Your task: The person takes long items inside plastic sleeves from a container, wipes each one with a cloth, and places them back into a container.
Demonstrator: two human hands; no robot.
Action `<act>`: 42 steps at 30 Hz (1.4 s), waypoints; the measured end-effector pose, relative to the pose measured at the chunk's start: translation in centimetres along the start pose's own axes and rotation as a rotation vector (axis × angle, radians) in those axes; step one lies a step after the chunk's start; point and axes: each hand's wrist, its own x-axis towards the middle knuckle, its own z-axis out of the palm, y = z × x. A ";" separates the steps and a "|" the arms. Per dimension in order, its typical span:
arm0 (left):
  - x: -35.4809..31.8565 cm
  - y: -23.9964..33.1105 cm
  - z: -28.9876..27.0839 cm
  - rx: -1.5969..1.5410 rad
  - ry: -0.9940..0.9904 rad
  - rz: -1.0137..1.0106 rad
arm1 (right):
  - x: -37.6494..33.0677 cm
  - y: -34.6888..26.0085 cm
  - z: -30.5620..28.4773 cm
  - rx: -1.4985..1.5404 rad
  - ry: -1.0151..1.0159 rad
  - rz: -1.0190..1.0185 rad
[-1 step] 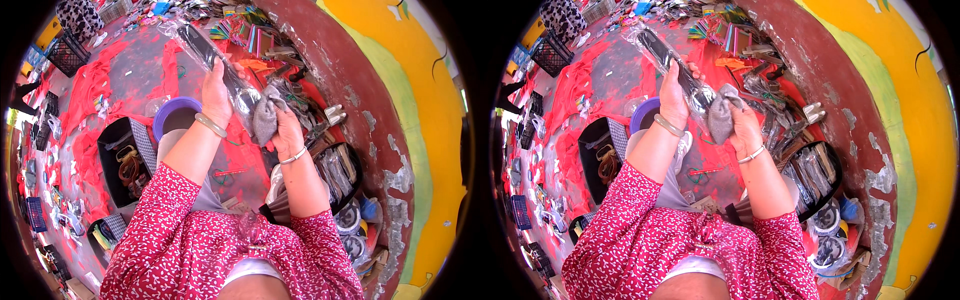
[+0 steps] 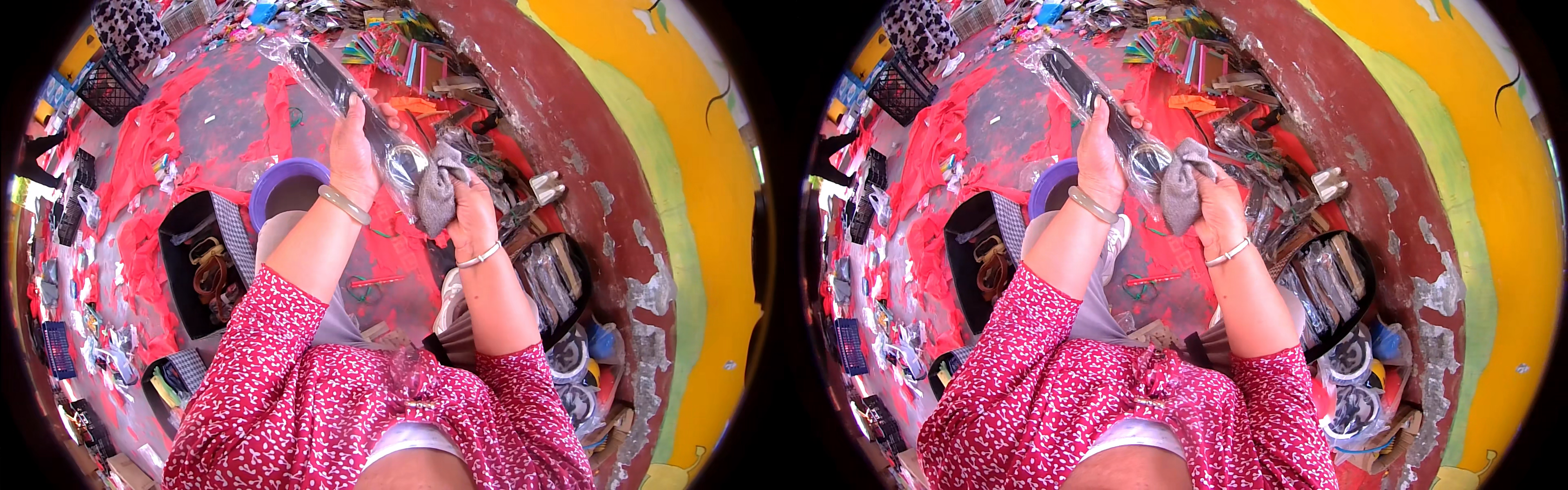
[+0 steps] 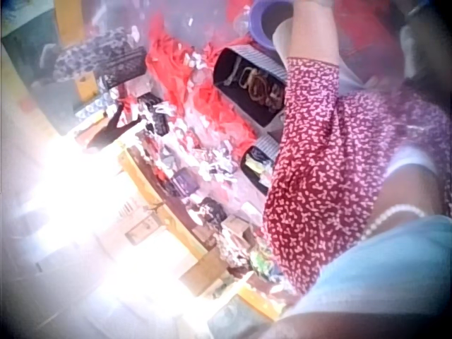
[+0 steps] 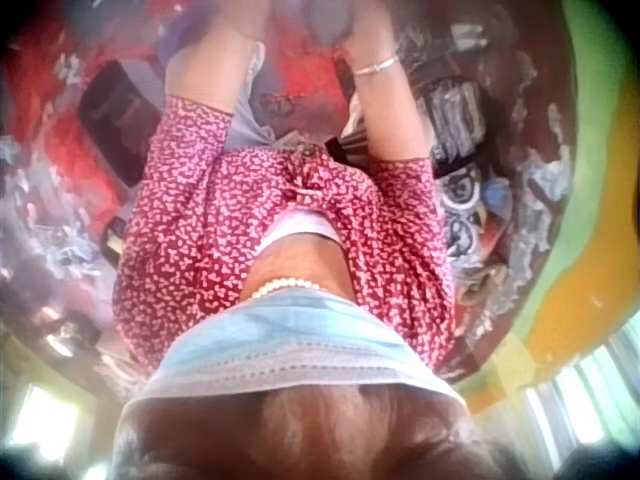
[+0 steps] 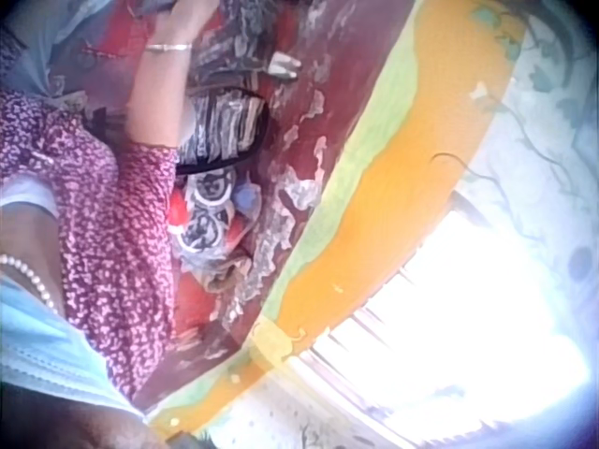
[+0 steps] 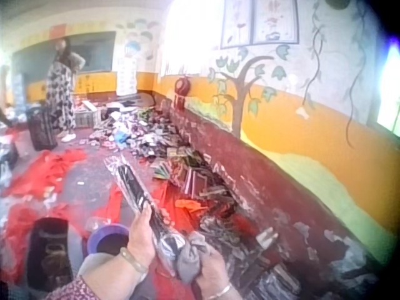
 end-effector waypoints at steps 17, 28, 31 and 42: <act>1.9 2.8 -2.4 -0.077 0.192 0.044 | -0.2 -5.2 -3.1 -0.535 0.114 -0.387; -2.9 -3.5 0.0 0.578 -0.371 -0.130 | -1.7 -2.7 3.3 -1.442 0.074 -0.430; -4.0 -3.0 1.2 0.441 -0.443 -0.246 | -2.3 -2.8 2.2 -1.338 0.051 -0.492; -3.3 -5.2 1.7 0.476 -0.548 -0.219 | -8.1 -13.6 -7.2 -1.565 0.605 -0.572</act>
